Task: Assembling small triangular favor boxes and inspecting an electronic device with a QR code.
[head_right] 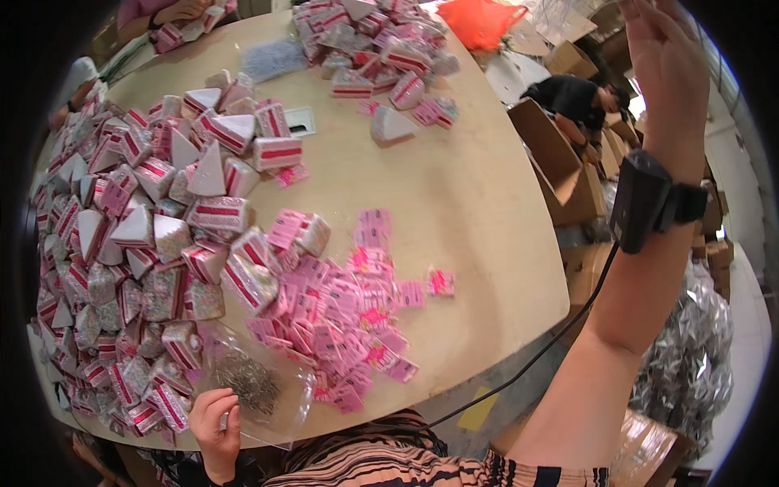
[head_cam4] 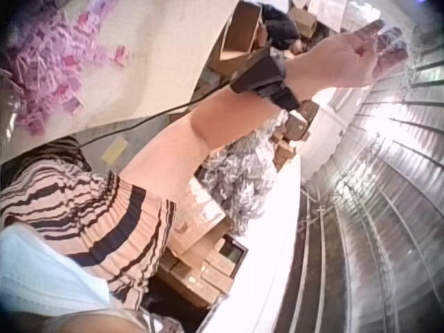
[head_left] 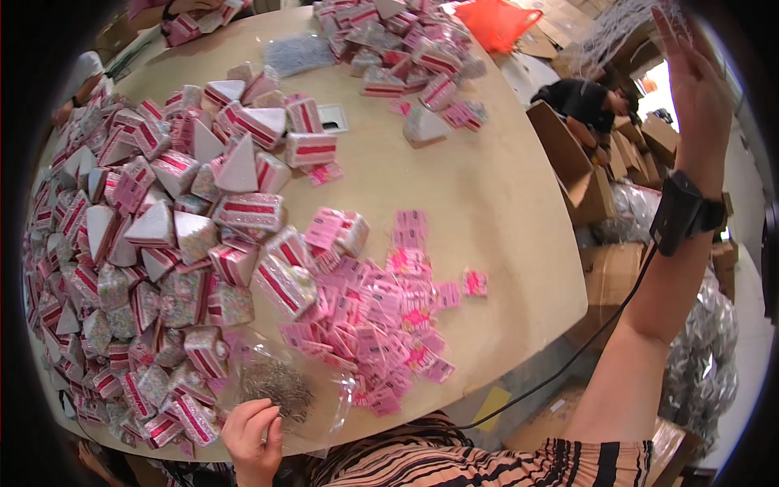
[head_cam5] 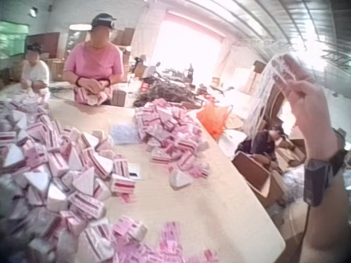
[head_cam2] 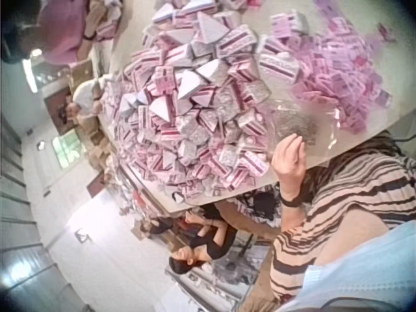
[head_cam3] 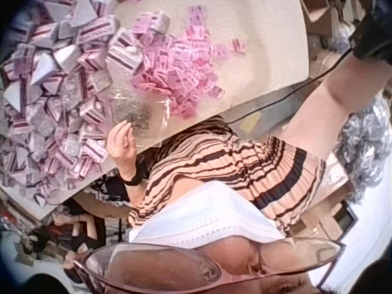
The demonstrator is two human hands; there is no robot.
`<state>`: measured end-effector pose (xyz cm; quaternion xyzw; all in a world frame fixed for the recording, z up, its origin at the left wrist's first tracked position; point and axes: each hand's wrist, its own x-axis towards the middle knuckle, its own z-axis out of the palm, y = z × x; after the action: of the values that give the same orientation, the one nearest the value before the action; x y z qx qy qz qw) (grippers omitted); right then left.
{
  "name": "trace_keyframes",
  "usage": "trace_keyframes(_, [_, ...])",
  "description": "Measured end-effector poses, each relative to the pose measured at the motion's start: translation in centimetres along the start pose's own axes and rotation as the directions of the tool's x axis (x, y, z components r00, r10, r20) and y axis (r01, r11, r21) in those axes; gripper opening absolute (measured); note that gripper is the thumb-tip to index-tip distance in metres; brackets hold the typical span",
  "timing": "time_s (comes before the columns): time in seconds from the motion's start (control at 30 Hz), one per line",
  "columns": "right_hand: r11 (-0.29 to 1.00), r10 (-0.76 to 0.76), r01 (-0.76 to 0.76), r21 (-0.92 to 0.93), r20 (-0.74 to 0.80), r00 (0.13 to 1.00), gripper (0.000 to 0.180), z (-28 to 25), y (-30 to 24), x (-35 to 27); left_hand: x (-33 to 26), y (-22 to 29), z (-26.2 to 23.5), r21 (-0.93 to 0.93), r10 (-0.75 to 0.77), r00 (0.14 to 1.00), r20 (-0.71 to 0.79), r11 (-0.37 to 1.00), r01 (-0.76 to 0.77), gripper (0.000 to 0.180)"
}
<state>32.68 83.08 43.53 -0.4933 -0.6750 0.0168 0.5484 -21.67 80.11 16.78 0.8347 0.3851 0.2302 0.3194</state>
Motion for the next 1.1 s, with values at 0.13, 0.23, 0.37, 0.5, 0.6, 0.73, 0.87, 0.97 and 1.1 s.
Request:
trace_keyframes(0.13, [0.970,0.225,-0.245,-0.006,-0.367,0.902,0.052,3.6,-5.8,-9.0,-3.8,0.7,0.1,0.041,0.028,0.999,-0.044,0.999,-0.026,0.013])
trace_keyframes(0.23, [0.941,0.259,-0.203,0.271,-0.188,0.948,0.049,1.4,-4.9,-16.4,-6.7,0.8,0.9,0.076,0.048,0.994,-0.100,0.996,-0.041,0.012])
trace_keyframes(0.37, [0.895,0.279,-0.206,0.395,-0.137,0.950,0.055,2.0,-5.9,-23.7,-10.4,0.9,1.1,0.075,0.140,0.972,-0.187,0.989,-0.127,0.012])
trace_keyframes(0.5, [0.818,0.398,-0.284,0.500,-0.135,0.908,0.052,2.7,-6.2,-29.1,-14.1,2.1,1.4,0.069,0.191,0.961,-0.200,0.981,-0.181,0.015])
trace_keyframes(0.6, [0.826,0.446,-0.343,0.448,-0.145,0.883,0.051,3.1,-5.0,-31.8,-15.8,3.6,1.7,0.087,0.212,0.957,-0.197,0.976,-0.198,0.015])
trace_keyframes(0.73, [0.787,0.579,-0.533,0.310,-0.076,0.812,0.056,3.4,-1.8,-36.7,-17.0,4.7,3.3,0.039,0.219,0.964,-0.149,0.976,-0.215,0.014])
trace_keyframes(0.87, [0.693,0.705,-0.694,0.193,0.018,0.709,0.057,4.9,3.4,-43.0,-16.7,5.8,5.4,0.031,0.277,0.958,-0.076,0.961,-0.276,0.013])
trace_keyframes(0.97, [0.649,0.760,-0.759,-0.049,0.049,0.648,0.051,5.6,4.0,-45.1,-16.7,5.6,7.2,0.033,0.309,0.951,-0.007,0.951,-0.308,0.014])
trace_keyframes(1.1, [0.626,0.667,-0.596,-0.502,-0.051,0.743,0.039,4.5,1.9,-44.6,-17.5,5.0,8.0,0.093,0.330,0.940,0.087,0.937,-0.337,0.016])
